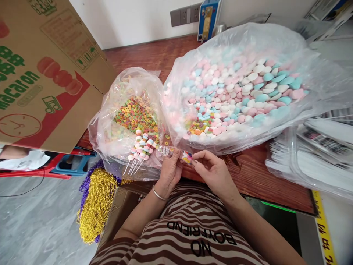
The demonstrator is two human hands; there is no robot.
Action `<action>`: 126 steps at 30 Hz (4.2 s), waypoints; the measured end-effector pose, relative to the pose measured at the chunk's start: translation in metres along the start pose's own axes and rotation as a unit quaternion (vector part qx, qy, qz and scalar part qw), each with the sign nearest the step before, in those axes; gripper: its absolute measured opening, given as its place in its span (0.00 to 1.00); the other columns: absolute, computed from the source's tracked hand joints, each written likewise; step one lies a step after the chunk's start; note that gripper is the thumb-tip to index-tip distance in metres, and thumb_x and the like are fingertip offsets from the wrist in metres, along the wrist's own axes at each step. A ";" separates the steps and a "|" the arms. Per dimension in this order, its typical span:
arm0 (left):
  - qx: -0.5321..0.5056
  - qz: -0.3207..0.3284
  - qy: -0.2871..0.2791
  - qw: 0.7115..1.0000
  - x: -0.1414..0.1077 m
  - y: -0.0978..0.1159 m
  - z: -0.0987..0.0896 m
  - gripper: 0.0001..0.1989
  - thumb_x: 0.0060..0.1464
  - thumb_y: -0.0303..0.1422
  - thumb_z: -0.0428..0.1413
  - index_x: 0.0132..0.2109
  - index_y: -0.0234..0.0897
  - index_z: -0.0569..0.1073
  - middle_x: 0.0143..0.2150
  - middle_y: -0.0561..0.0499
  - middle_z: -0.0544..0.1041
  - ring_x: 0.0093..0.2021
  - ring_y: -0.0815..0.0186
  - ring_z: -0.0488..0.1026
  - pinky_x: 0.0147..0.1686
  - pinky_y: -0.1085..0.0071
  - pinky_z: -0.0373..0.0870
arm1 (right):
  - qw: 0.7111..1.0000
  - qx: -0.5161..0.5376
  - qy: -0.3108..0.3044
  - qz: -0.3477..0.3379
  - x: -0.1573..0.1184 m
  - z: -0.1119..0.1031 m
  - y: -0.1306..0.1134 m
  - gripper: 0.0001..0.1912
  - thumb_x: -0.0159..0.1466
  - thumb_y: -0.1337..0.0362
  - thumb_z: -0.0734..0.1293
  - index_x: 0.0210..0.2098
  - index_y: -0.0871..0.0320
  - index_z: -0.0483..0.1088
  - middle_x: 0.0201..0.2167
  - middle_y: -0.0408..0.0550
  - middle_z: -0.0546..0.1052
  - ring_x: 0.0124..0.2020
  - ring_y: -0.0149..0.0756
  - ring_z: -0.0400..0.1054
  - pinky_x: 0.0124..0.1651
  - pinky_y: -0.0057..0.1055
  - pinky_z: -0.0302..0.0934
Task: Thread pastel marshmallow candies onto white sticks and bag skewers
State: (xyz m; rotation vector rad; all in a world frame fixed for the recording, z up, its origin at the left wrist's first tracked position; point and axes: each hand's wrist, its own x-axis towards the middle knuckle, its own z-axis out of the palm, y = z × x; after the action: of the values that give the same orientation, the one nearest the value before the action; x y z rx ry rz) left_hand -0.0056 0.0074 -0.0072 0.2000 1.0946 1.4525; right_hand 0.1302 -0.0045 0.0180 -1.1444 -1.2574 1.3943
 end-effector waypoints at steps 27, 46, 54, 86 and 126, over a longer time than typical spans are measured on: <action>0.114 0.020 -0.085 0.990 -0.010 -0.002 -0.001 0.19 0.42 0.45 0.74 0.27 0.34 0.77 0.23 0.54 0.75 0.26 0.72 0.68 0.30 0.74 0.66 | 0.932 -0.262 0.064 -0.241 0.007 -0.033 0.019 0.09 0.70 0.66 0.62 0.40 0.53 0.76 0.36 0.48 0.82 0.39 0.41 0.76 0.45 0.38 0.69; -0.141 -0.077 -0.103 0.982 -0.005 0.019 -0.008 0.26 0.50 0.35 0.71 0.24 0.37 0.59 0.23 0.59 0.54 0.23 0.74 0.54 0.27 0.73 0.60 | 0.920 -0.227 0.077 -0.310 0.000 -0.012 -0.013 0.10 0.70 0.68 0.66 0.48 0.50 0.74 0.40 0.48 0.82 0.42 0.42 0.77 0.47 0.39 0.71; -0.150 0.070 -0.031 0.986 -0.006 0.071 -0.051 0.21 0.52 0.35 0.70 0.26 0.37 0.64 0.23 0.58 0.58 0.24 0.74 0.56 0.28 0.73 0.60 | 0.940 -0.223 -0.086 -0.243 0.026 0.036 -0.006 0.06 0.70 0.63 0.65 0.40 0.54 0.75 0.34 0.47 0.81 0.34 0.38 0.75 0.39 0.34 0.67; -0.188 0.224 0.060 0.954 0.003 0.117 -0.140 0.20 0.44 0.34 0.75 0.27 0.35 0.69 0.22 0.60 0.68 0.23 0.76 0.64 0.31 0.77 0.69 | 0.928 -0.220 -0.135 -0.270 0.069 0.112 -0.004 0.13 0.73 0.64 0.63 0.55 0.57 0.71 0.44 0.50 0.79 0.42 0.37 0.74 0.46 0.33 0.67; -0.227 0.105 0.089 0.964 0.019 0.101 -0.115 0.13 0.57 0.28 0.66 0.30 0.35 0.69 0.24 0.59 0.66 0.23 0.78 0.63 0.29 0.78 0.68 | 0.988 0.055 -0.067 -0.128 0.043 0.077 0.002 0.11 0.71 0.62 0.67 0.49 0.51 0.80 0.40 0.49 0.83 0.37 0.40 0.79 0.42 0.39 0.75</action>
State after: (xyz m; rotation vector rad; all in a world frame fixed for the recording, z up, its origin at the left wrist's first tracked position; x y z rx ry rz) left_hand -0.1589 -0.0133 -0.0069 -0.1483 0.8695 1.9004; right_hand 0.0477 0.0263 0.0171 -0.7941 -1.3527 1.3442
